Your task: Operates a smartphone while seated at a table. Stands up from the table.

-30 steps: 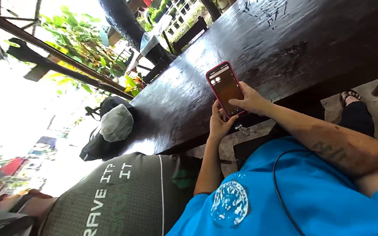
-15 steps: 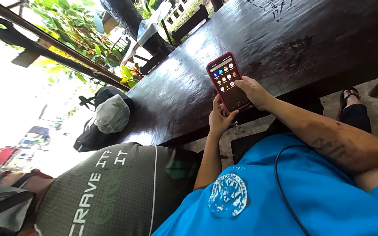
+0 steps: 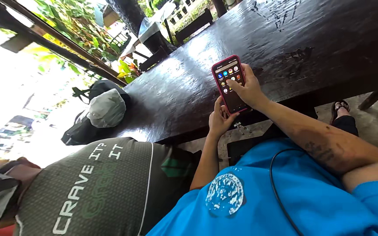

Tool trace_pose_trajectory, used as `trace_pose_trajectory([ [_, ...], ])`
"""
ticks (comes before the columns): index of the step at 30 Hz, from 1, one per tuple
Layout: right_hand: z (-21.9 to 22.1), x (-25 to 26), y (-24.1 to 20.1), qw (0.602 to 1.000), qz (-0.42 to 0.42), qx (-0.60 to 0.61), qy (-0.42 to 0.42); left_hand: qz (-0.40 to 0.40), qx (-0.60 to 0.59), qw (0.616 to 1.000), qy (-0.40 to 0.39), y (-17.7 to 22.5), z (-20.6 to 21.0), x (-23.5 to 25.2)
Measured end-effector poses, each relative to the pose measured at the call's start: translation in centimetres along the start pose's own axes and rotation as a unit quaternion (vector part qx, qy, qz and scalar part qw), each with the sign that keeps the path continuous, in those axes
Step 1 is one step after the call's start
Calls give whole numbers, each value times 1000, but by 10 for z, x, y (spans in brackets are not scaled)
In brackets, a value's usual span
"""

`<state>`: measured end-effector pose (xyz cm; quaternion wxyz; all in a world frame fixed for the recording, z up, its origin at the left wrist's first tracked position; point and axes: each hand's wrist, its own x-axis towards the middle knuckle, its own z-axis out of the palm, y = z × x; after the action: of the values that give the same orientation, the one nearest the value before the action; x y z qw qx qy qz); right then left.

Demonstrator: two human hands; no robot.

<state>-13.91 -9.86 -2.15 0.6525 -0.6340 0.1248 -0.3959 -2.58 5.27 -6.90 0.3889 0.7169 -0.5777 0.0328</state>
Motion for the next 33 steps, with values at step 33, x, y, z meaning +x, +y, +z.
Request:
trace_pose_trajectory([
  [33,-11,-10,23,993,46,96,-45,-20,-27,999,-13,0,-1,1],
])
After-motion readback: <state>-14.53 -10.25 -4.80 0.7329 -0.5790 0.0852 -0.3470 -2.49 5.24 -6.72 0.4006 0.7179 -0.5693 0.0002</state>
